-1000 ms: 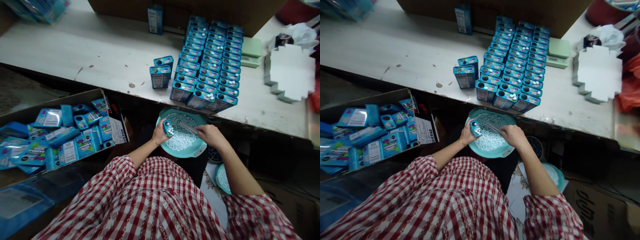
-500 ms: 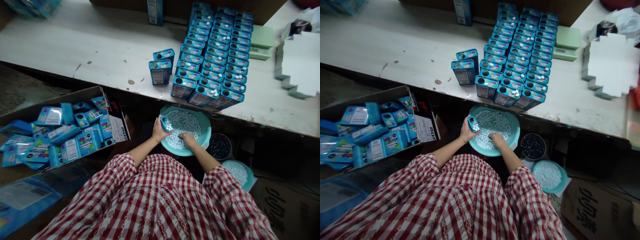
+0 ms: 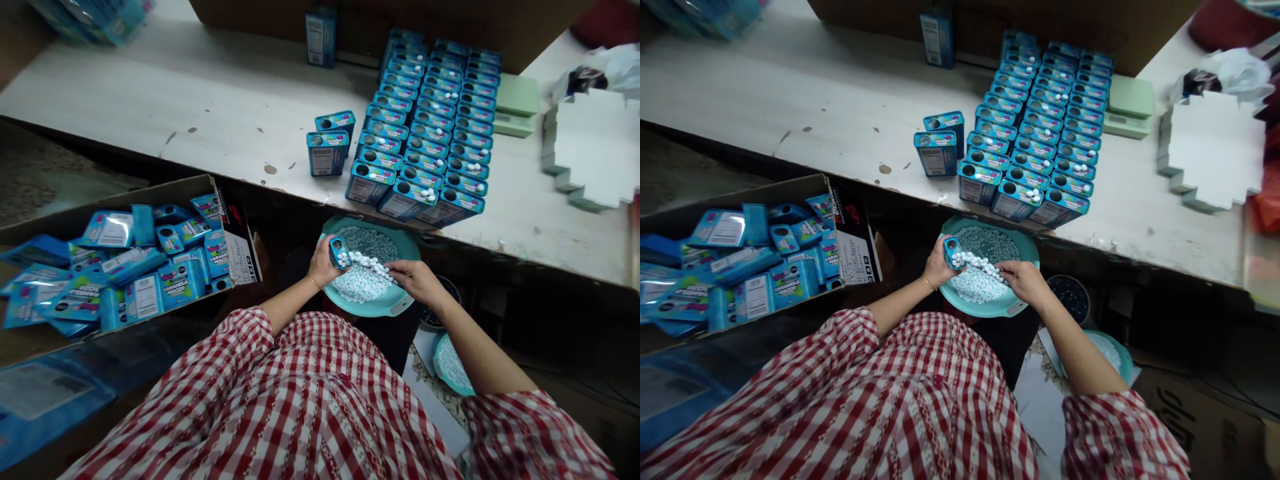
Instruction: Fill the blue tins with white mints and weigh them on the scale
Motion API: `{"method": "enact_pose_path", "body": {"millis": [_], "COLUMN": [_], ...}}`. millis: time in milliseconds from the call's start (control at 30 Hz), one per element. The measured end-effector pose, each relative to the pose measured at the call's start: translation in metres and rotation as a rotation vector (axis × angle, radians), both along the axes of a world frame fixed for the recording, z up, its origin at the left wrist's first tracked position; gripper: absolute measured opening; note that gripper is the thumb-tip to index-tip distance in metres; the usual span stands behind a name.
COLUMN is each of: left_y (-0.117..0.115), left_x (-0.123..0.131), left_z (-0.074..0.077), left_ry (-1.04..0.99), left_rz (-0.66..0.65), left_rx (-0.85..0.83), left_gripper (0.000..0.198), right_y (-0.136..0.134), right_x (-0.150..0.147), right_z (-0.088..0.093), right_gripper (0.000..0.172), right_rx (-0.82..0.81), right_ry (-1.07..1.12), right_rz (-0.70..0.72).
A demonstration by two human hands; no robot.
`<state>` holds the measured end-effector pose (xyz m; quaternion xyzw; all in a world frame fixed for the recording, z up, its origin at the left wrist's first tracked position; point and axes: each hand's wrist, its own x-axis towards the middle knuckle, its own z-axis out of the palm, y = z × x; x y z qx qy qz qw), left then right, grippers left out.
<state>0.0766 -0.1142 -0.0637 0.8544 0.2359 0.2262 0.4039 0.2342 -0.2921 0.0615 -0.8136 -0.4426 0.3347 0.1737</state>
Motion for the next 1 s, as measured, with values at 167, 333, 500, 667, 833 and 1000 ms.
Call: {"method": "enact_pose_path", "body": {"millis": [167, 333, 500, 667, 833, 1000], "left_y": [-0.007, -0.008, -0.009, -0.012, -0.003, 0.001], "left_x": [0.003, 0.004, 0.001, 0.005, 0.010, 0.002], "left_z": [-0.004, -0.011, -0.006, 0.010, 0.026, 0.045], "left_ry": [-0.019, -0.003, -0.018, 0.015, -0.027, -0.143], "left_rz": [-0.089, -0.107, -0.094, -0.233, -0.211, -0.119], "left_rx": [0.151, 0.180, 0.136, 0.241, 0.214, 0.083], "left_gripper": [0.090, 0.087, 0.085, 0.073, 0.075, 0.090], "right_y": [0.046, 0.079, 0.053, 0.007, -0.002, 0.005], "right_x": [-0.023, -0.049, -0.037, -0.017, -0.026, -0.039], "right_z": [0.038, 0.064, 0.070, 0.031, -0.029, -0.065], "right_gripper": [0.029, 0.030, 0.033, 0.034, 0.038, 0.037], "right_rx": [-0.302, -0.489, -0.504, -0.546, -0.566, -0.498], "right_ry": [-0.317, -0.490, -0.489, -0.430, -0.366, -0.334], "right_rz": [0.127, 0.224, 0.172, -0.055, -0.132, -0.123]}}
